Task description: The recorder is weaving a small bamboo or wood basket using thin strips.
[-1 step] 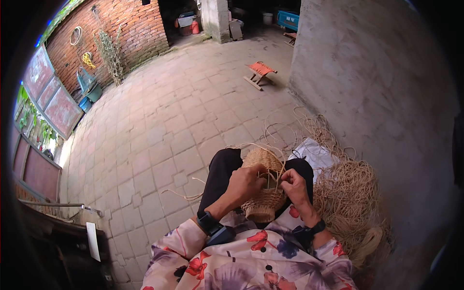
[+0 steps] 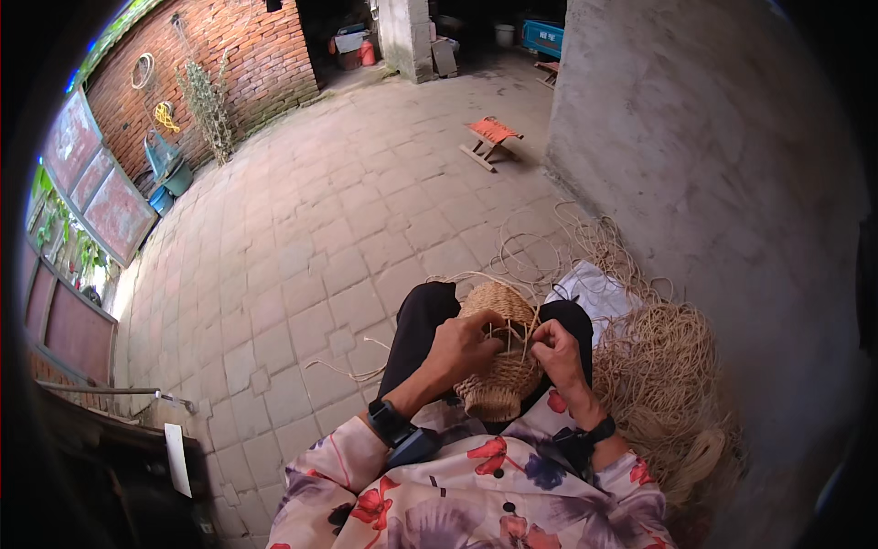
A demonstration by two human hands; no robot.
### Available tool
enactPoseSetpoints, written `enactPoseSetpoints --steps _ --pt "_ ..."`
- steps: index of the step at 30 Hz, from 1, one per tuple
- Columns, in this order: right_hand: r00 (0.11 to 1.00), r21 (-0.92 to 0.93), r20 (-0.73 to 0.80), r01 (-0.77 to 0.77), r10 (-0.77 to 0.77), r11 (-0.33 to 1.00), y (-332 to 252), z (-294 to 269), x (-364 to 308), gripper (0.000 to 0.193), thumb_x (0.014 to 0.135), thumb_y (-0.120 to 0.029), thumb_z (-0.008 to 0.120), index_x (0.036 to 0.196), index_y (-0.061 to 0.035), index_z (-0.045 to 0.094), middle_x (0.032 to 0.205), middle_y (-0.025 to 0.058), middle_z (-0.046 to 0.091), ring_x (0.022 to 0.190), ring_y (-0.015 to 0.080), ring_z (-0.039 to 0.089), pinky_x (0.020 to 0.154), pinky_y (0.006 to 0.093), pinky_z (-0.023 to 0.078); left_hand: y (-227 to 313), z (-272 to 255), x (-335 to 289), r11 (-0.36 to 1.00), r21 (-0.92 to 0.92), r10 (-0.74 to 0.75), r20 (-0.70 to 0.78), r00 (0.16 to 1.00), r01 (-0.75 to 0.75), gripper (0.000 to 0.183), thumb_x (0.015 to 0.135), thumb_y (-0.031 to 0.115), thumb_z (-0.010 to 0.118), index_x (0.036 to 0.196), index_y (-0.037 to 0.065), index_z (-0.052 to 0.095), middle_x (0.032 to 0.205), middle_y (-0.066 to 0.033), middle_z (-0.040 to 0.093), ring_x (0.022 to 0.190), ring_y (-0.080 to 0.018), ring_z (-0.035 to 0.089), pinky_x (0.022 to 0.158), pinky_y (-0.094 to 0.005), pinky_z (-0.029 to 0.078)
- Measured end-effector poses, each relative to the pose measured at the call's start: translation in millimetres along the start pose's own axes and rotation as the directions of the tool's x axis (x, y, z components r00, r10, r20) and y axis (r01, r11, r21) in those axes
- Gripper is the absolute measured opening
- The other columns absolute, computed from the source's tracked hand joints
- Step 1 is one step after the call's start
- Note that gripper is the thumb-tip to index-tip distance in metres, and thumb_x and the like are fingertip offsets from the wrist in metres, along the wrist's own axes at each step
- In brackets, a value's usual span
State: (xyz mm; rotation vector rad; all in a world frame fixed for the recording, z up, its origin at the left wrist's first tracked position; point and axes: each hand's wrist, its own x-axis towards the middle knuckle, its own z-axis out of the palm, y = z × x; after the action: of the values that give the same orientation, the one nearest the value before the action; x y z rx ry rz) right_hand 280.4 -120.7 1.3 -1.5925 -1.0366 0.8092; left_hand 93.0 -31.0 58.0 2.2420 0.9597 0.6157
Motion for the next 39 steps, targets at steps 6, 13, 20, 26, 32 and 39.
enactPoseSetpoints --steps 6,13,20,26,32,39 --pt "0.985 -0.198 -0.049 0.154 -0.166 0.968 -15 0 8 0.013 0.076 -0.007 0.060 0.085 -0.0013 0.054 0.067 0.0074 0.057 0.060 0.0131 0.057 0.058 0.0279 0.046 -15 -15 -13 0.997 0.058 -0.041 -0.172 0.984 0.052 0.017 0.073 0.009 0.057 0.089 0.005 0.060 0.069 -0.0174 0.063 0.064 -0.0353 0.063 0.059 -0.0447 0.049" --pt "0.989 -0.220 -0.029 0.132 -0.142 0.967 -22 2 5 0.013 0.076 -0.006 0.060 0.087 -0.0017 0.053 0.068 0.0089 0.059 0.061 0.0152 0.059 0.059 0.0294 0.047 -43 -28 -33 0.981 -0.006 -0.190 -0.178 0.965 0.192 0.015 0.077 0.014 0.065 0.084 0.003 0.059 0.069 -0.0131 0.063 0.063 -0.0260 0.063 0.057 -0.0386 0.050" --pt "0.979 -0.251 -0.038 0.182 -0.198 0.951 -15 3 5 0.014 0.077 -0.006 0.060 0.087 -0.0010 0.053 0.068 0.0096 0.058 0.062 0.0165 0.059 0.059 0.0301 0.048 -56 -25 -17 0.366 -0.798 -0.370 0.347 0.862 0.479 0.013 0.089 0.019 0.064 0.087 0.006 0.064 0.075 0.0003 0.064 0.062 -0.0090 0.059 0.054 -0.0191 0.046" --pt "0.980 -0.269 -0.045 0.173 -0.192 0.947 -15 2 4 0.014 0.076 -0.005 0.060 0.085 -0.0009 0.051 0.067 0.0097 0.056 0.060 0.0173 0.058 0.059 0.0311 0.048 -48 4 -18 0.985 -0.077 -0.160 -0.102 0.982 0.152 0.014 0.085 0.015 0.063 0.095 0.005 0.063 0.070 -0.0095 0.063 0.063 -0.0164 0.062 0.060 -0.0314 0.049" --pt "0.987 -0.210 -0.074 0.122 -0.140 0.970 -9 -3 -4 0.015 0.075 -0.002 0.061 0.087 -0.0019 0.051 0.066 0.0080 0.055 0.059 0.0163 0.055 0.057 0.0297 0.047 -34 -11 -14 0.919 -0.328 -0.219 0.033 0.975 0.218 0.016 0.086 0.015 0.062 0.096 0.004 0.065 0.068 -0.0114 0.064 0.059 -0.0179 0.062 0.058 -0.0313 0.049" --pt "0.821 -0.668 0.053 0.452 -0.568 0.592 -32 -8 12 0.026 0.067 -0.004 0.066 0.090 -0.0055 0.054 0.094 0.0096 0.052 0.090 0.0297 0.052 0.076 0.0420 0.041 -40 -13 -17 0.819 -0.499 -0.248 0.135 0.959 0.283 0.021 0.089 0.020 0.064 0.094 0.000 0.066 0.068 -0.0048 0.063 0.059 -0.0091 0.059 0.054 -0.0261 0.049"
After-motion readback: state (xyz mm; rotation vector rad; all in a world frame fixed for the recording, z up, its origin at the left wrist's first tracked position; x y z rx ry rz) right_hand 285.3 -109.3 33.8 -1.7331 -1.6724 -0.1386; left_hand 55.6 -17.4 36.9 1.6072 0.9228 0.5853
